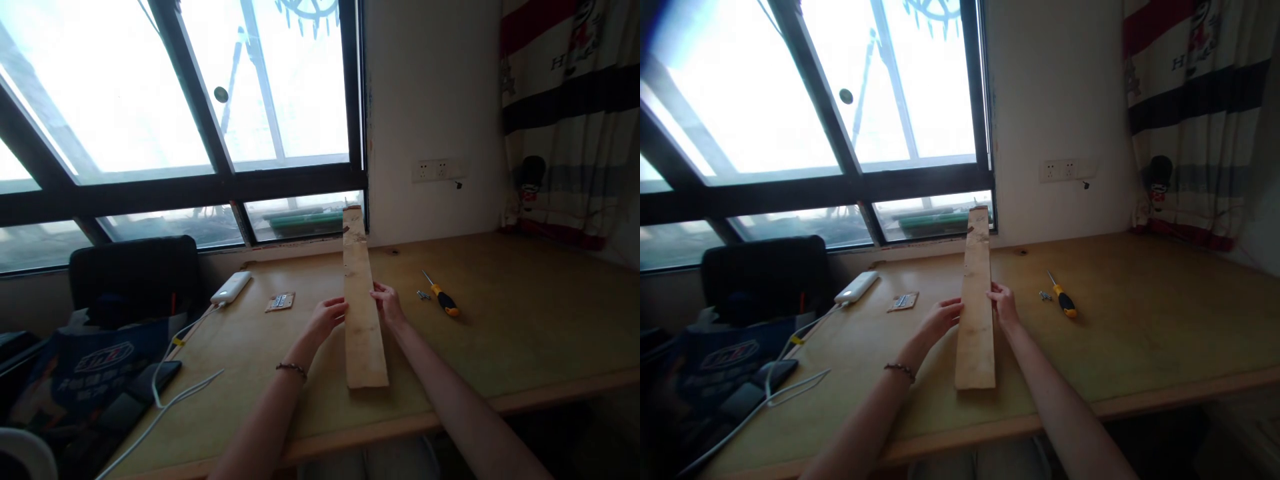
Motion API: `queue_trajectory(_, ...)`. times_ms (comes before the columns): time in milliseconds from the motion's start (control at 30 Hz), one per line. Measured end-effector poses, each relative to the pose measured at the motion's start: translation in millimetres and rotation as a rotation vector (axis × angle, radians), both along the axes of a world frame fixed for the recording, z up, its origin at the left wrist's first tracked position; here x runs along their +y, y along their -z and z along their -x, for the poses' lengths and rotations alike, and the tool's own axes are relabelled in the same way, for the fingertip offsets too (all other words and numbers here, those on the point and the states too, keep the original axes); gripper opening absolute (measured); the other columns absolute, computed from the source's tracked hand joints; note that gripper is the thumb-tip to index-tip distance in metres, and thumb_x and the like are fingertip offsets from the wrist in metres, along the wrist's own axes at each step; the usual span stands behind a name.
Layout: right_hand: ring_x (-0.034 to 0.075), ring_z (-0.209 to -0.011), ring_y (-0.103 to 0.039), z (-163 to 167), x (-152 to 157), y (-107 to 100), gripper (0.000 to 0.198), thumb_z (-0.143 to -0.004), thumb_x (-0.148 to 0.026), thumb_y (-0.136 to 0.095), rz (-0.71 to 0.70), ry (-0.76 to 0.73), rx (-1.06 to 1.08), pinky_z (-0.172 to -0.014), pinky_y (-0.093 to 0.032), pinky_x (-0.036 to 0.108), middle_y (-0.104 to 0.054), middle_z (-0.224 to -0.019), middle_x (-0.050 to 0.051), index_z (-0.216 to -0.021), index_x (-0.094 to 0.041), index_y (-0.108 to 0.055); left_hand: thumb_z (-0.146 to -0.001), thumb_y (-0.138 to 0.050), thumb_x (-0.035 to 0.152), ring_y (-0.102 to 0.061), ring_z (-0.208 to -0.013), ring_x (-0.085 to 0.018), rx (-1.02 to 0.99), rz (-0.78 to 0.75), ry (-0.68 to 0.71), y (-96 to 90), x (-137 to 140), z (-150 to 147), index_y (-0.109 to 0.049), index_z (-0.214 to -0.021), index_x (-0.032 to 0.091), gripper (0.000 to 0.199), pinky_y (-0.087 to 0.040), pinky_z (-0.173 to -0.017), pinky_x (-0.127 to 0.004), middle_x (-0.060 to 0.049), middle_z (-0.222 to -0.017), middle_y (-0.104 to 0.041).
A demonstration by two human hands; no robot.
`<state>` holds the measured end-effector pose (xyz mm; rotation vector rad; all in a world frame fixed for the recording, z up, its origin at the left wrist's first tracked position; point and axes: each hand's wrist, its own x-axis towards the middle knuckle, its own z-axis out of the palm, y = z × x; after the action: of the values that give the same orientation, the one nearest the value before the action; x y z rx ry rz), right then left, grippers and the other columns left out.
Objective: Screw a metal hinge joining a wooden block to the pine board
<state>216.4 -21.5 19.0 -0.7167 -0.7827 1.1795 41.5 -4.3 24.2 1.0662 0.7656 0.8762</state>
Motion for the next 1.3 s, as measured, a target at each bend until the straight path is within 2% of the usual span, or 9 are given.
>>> queue_trajectory(100, 0.024, -0.081, -0.064, -4, 2, 7, 0.034, -0.052, -0.018, -0.062, 0.008, -0.067, -0.004, -0.069, -0.050, 0.032, -0.070, -0.084, 0.005, -0.085, -0.014, -0.067, -0.062, -0.072, 0.023, -0.063, -0.083, -0.017, -0.065, 0.023, -0.037, 16.1, -1, -2, -0.061, -0.093, 0.010, 0.035, -0.049, -0.076, -0.029, -0.014, -0.102, -0.063)
queue_trajectory(200, 0.025, -0.082, -0.064, -7, 4, 13, 0.033, -0.052, -0.018, -0.062, 0.023, -0.120, 0.000, -0.070, -0.050, 0.033, -0.071, -0.082, 0.006, -0.084, -0.014, -0.067, -0.061, -0.073, 0.023, -0.063, -0.083, -0.017, -0.061, 0.036, -0.104, 23.5, -4, -4, -0.061, -0.093, 0.011, 0.036, -0.050, -0.075, -0.028, -0.013, -0.102, -0.063)
queue_trajectory(367, 0.026, -0.080, -0.065, -11, 8, 20, 0.032, -0.053, -0.019, -0.062, 0.074, -0.177, -0.047, -0.069, -0.050, 0.035, -0.071, -0.080, 0.007, -0.085, -0.014, -0.067, -0.061, -0.073, 0.028, -0.063, -0.079, -0.018, 0.040, -0.042, -0.085, 26.6, -3, -5, -0.063, -0.094, 0.009, 0.039, -0.050, -0.068, -0.027, -0.014, -0.100, -0.064)
queue_trajectory(567, 0.026, -0.083, -0.064, -12, 16, 22, 0.030, -0.057, -0.024, -0.063, 0.075, -0.198, -0.112, -0.072, -0.050, 0.035, -0.071, -0.080, 0.006, -0.085, -0.015, -0.066, -0.063, -0.069, 0.035, -0.060, -0.066, -0.013, 0.210, -0.178, -0.099, 30.8, 8, -5, -0.064, -0.095, 0.011, 0.040, -0.044, -0.054, -0.021, -0.011, -0.091, -0.066)
queue_trajectory(767, 0.026, -0.087, -0.063, -8, 20, 28, 0.026, -0.061, -0.029, -0.063, 0.066, -0.213, -0.147, -0.076, -0.050, 0.036, -0.071, -0.080, 0.006, -0.085, -0.018, -0.065, -0.066, -0.065, 0.035, -0.057, -0.065, -0.012, 0.283, -0.238, -0.104, 34.5, 17, -6, -0.066, -0.091, 0.011, 0.035, -0.041, -0.055, -0.021, -0.010, -0.087, -0.066)
queue_trajectory(900, 0.024, -0.082, -0.065, -6, 20, 27, 0.021, -0.063, -0.028, -0.063, 0.090, -0.224, -0.095, -0.073, -0.051, 0.035, -0.070, -0.077, 0.006, -0.081, -0.017, -0.064, -0.066, -0.064, 0.033, -0.057, -0.065, -0.012, 0.299, -0.233, -0.110, 34.3, 17, -9, -0.065, -0.090, 0.011, 0.033, -0.041, -0.055, -0.021, -0.010, -0.087, -0.066)
queue_trajectory(967, 0.022, -0.076, -0.065, -5, 20, 25, 0.017, -0.064, -0.027, -0.063, 0.141, -0.193, -0.098, -0.068, -0.051, 0.033, -0.070, -0.073, 0.005, -0.077, -0.016, -0.063, -0.067, -0.064, 0.032, -0.056, -0.063, -0.011, 0.308, -0.244, -0.132, 33.8, 16, -10, -0.065, -0.088, 0.011, 0.030, -0.041, -0.054, -0.020, -0.009, -0.085, -0.067)
queue_trajectory(1133, 0.015, -0.052, -0.061, -10, 21, 26, 0.010, -0.064, -0.023, -0.062, 0.335, -0.002, -0.212, -0.048, -0.046, 0.024, -0.066, -0.056, 0.003, -0.059, -0.015, -0.060, -0.068, -0.061, 0.034, -0.053, -0.056, -0.010, 0.375, -0.238, -0.215, 31.7, 12, -10, -0.066, -0.080, 0.011, 0.026, -0.039, -0.050, -0.020, -0.007, -0.072, -0.065)
queue_trajectory(1300, 0.012, -0.044, -0.056, -13, 17, 27, 0.007, -0.058, -0.017, -0.064, 0.377, -0.003, -0.253, -0.044, -0.044, 0.022, -0.063, -0.050, 0.002, -0.053, -0.014, -0.060, -0.060, -0.068, 0.027, -0.055, -0.060, -0.012, 0.404, -0.138, -0.361, 29.0, 5, -10, -0.065, -0.081, 0.011, 0.026, -0.040, -0.051, -0.021, -0.008, -0.077, -0.066)
